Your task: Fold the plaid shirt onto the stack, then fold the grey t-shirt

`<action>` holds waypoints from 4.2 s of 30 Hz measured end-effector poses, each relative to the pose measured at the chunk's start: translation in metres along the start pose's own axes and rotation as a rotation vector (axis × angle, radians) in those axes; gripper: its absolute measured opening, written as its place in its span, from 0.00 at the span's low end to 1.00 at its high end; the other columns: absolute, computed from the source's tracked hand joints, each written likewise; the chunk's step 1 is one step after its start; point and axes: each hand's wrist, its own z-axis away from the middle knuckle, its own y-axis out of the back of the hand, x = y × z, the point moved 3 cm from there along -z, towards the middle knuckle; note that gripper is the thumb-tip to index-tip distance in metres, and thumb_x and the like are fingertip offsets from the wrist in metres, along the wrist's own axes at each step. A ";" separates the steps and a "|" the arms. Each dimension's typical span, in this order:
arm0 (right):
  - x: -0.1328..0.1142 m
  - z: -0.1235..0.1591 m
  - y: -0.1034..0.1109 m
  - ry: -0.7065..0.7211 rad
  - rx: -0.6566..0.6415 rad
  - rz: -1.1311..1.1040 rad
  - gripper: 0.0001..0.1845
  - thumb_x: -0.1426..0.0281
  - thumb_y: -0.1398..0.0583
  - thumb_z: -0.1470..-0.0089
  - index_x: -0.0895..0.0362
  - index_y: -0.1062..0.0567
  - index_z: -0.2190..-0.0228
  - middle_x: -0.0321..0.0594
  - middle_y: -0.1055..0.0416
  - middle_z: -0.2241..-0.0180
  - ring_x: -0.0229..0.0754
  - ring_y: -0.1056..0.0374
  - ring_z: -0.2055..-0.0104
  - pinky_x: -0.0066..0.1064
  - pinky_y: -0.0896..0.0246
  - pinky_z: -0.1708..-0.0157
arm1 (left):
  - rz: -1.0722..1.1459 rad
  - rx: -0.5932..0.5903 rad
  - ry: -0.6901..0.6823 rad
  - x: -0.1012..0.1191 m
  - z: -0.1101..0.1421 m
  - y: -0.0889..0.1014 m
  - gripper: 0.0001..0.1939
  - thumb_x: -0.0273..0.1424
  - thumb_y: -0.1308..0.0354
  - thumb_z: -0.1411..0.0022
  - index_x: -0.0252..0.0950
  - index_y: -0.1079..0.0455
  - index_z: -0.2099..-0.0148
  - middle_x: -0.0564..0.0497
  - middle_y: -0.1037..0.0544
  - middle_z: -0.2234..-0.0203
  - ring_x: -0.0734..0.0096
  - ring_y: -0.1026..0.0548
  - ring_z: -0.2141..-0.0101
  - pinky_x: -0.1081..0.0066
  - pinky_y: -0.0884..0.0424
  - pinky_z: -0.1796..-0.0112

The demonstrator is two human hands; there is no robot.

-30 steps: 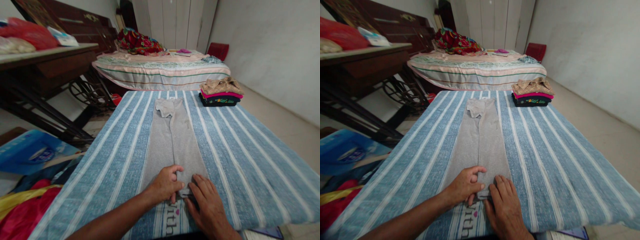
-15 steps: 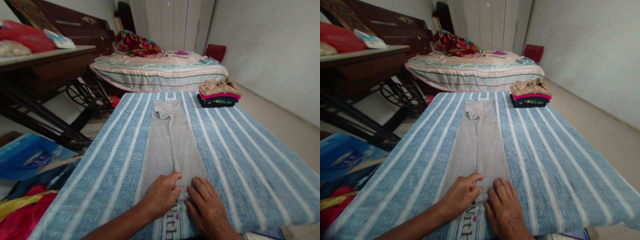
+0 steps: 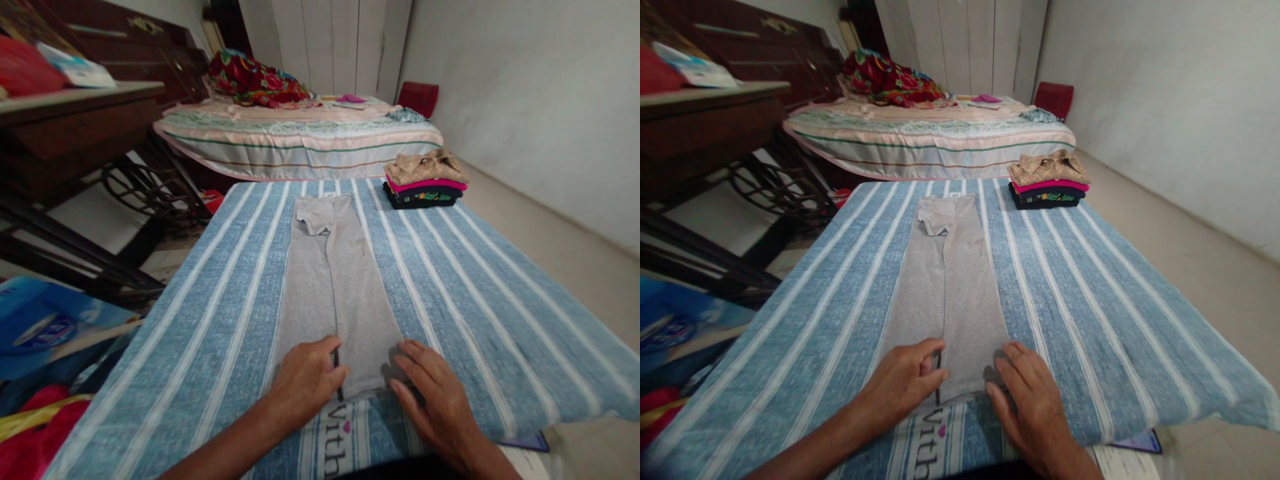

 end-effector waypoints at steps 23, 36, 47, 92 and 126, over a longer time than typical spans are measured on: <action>0.002 -0.027 -0.032 0.083 -0.375 0.065 0.34 0.53 0.44 0.43 0.64 0.38 0.44 0.56 0.45 0.41 0.55 0.55 0.36 0.58 0.52 0.42 | -0.121 0.146 -0.415 -0.047 0.036 -0.003 0.25 0.37 0.43 0.41 0.37 0.39 0.42 0.41 0.41 0.39 0.55 0.45 0.39 0.52 0.42 0.43; -0.030 -0.018 -0.028 0.258 -0.163 -0.162 0.10 0.74 0.44 0.43 0.59 0.27 0.59 0.49 0.31 0.51 0.50 0.37 0.47 0.47 0.33 0.51 | -0.193 0.312 -0.371 -0.074 0.080 -0.004 0.12 0.30 0.45 0.39 0.36 0.31 0.53 0.43 0.32 0.44 0.58 0.37 0.43 0.59 0.35 0.45; -0.034 -0.015 -0.033 0.163 -0.112 -0.237 0.10 0.77 0.46 0.43 0.58 0.28 0.60 0.49 0.30 0.54 0.48 0.35 0.50 0.46 0.34 0.52 | -0.349 0.415 -0.494 -0.064 0.088 -0.010 0.15 0.19 0.54 0.40 0.31 0.33 0.53 0.40 0.30 0.47 0.61 0.38 0.42 0.60 0.35 0.45; -0.052 -0.012 -0.036 0.193 -0.183 -0.127 0.12 0.76 0.46 0.44 0.61 0.30 0.57 0.52 0.33 0.51 0.54 0.39 0.46 0.53 0.37 0.50 | -0.482 0.548 -0.444 -0.071 0.091 -0.016 0.18 0.19 0.57 0.40 0.34 0.30 0.55 0.44 0.27 0.50 0.64 0.33 0.46 0.60 0.35 0.46; -0.072 -0.008 -0.047 0.268 -0.408 -0.076 0.32 0.60 0.41 0.45 0.62 0.38 0.43 0.51 0.47 0.39 0.53 0.56 0.36 0.52 0.54 0.40 | -0.427 0.387 -0.418 -0.068 0.056 0.008 0.23 0.40 0.52 0.34 0.37 0.39 0.40 0.42 0.40 0.39 0.58 0.42 0.40 0.53 0.42 0.44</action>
